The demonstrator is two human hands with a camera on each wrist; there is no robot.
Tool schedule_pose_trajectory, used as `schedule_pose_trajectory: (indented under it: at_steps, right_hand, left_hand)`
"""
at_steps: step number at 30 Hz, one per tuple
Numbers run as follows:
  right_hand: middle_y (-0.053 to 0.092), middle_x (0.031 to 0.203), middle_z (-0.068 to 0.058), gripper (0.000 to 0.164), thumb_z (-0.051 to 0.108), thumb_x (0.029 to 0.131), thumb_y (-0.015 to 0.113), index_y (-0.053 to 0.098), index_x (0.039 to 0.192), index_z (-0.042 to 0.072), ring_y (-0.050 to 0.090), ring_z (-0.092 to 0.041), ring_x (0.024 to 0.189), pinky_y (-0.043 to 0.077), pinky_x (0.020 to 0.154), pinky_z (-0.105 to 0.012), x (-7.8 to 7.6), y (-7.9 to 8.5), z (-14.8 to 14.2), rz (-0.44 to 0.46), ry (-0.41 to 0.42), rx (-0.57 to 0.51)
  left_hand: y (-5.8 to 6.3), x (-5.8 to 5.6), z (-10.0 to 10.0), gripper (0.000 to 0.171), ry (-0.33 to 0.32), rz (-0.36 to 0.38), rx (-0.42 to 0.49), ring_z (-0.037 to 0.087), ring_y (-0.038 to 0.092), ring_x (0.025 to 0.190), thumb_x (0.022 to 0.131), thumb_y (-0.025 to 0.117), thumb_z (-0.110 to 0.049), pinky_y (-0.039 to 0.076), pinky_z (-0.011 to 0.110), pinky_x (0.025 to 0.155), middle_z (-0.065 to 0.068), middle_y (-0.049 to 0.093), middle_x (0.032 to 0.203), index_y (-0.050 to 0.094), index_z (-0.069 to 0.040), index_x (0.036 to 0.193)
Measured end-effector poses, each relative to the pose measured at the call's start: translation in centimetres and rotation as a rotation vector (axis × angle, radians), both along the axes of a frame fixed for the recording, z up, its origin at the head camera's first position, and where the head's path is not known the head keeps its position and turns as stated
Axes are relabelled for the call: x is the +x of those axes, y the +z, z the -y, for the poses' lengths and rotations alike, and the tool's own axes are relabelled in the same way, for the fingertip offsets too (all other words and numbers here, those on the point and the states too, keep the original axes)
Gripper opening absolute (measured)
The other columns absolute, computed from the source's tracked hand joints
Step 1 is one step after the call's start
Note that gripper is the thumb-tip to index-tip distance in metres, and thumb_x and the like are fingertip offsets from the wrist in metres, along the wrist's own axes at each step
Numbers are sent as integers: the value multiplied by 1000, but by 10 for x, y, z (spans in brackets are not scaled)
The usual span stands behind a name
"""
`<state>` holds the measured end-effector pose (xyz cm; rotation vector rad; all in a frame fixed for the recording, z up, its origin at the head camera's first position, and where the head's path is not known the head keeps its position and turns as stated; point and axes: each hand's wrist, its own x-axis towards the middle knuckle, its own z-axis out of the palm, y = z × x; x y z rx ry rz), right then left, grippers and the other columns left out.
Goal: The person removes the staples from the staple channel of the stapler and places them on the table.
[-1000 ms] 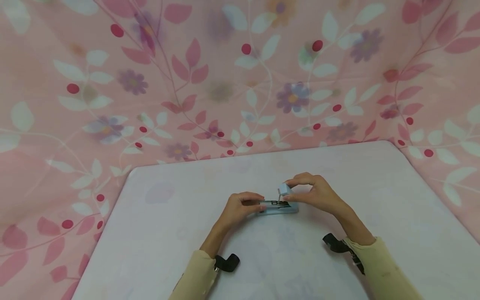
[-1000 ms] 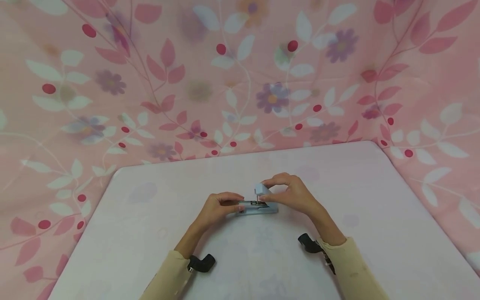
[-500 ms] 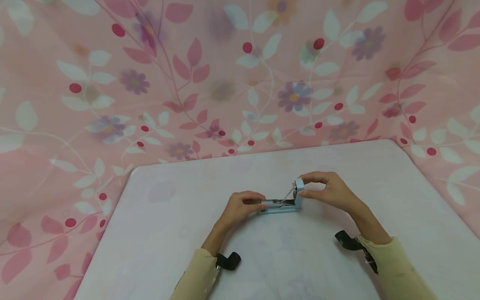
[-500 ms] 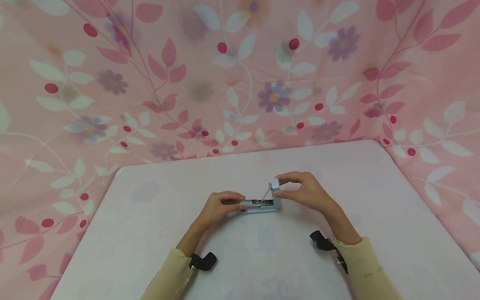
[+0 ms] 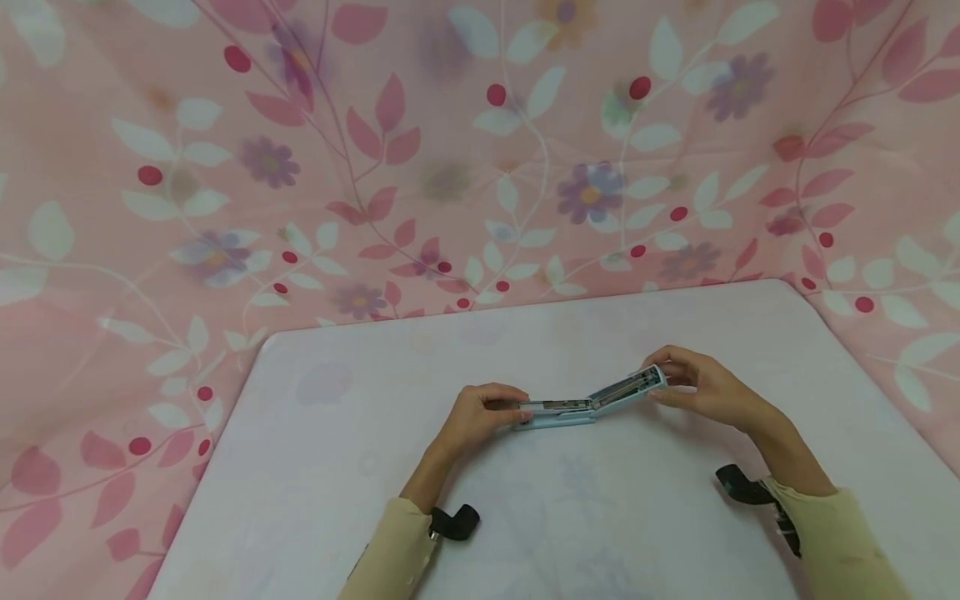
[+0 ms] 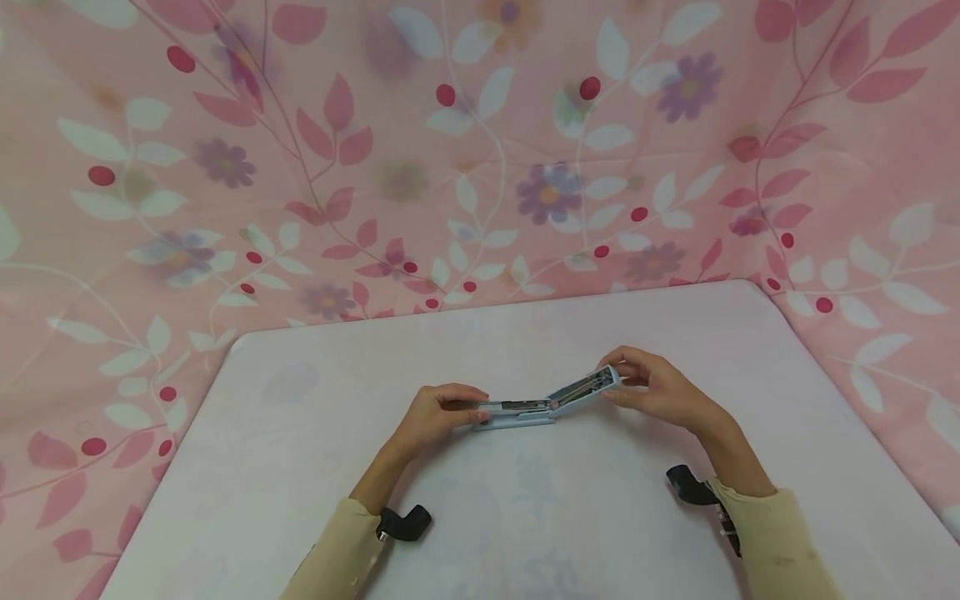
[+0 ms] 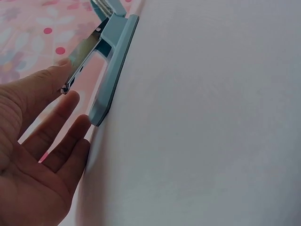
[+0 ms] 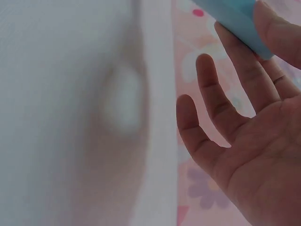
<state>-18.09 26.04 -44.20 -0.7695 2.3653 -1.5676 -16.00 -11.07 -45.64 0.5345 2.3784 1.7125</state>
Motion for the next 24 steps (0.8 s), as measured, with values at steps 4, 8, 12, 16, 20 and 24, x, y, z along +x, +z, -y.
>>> schedule_pose_trajectory:
  at_steps: [4,8,12,16,20,24]
  right_hand:
    - [70,107,-16,32,2,89,71,54,116,2,66,-28,94,49,84,-25,0,-11,-8,62,55,-22]
    - [70,107,-17,32,-1,88,71,53,115,1,66,-36,93,49,80,-27,0,-14,-11,80,76,-22]
    - [70,107,-16,31,-1,88,71,53,114,2,65,-39,92,48,80,-26,-1,-15,-13,72,84,-28]
    - [70,107,-17,31,0,89,71,53,114,2,65,-38,93,48,81,-27,-2,-14,-13,64,97,-42]
    - [69,108,-18,31,-1,89,71,54,115,2,65,-38,95,49,82,-27,-2,-14,-12,62,99,-54]
    - [70,108,-17,31,-2,89,70,55,115,3,65,-39,95,48,82,-28,-1,-13,-10,65,97,-57]
  left_hand:
    - [-21,-8,4,27,11,10,3,15,64,97,81,83,-18,51,25,81,-1,70,110,77,-9,106]
    - [-21,-8,3,26,7,-1,-10,15,63,96,83,82,-22,51,29,83,-4,70,109,77,-12,106]
    - [-19,-7,0,26,0,-1,-10,18,62,97,84,80,-21,50,35,87,-4,70,109,76,-12,108]
    - [-15,-4,-3,26,12,21,-8,22,62,97,85,79,-16,49,41,89,1,70,110,75,-8,110]
    - [-6,1,-6,26,6,18,-3,31,61,101,87,76,-8,47,50,93,11,69,113,71,0,112]
    - [3,3,-7,26,-36,-9,15,39,59,107,89,72,-3,43,56,98,20,66,116,67,8,112]
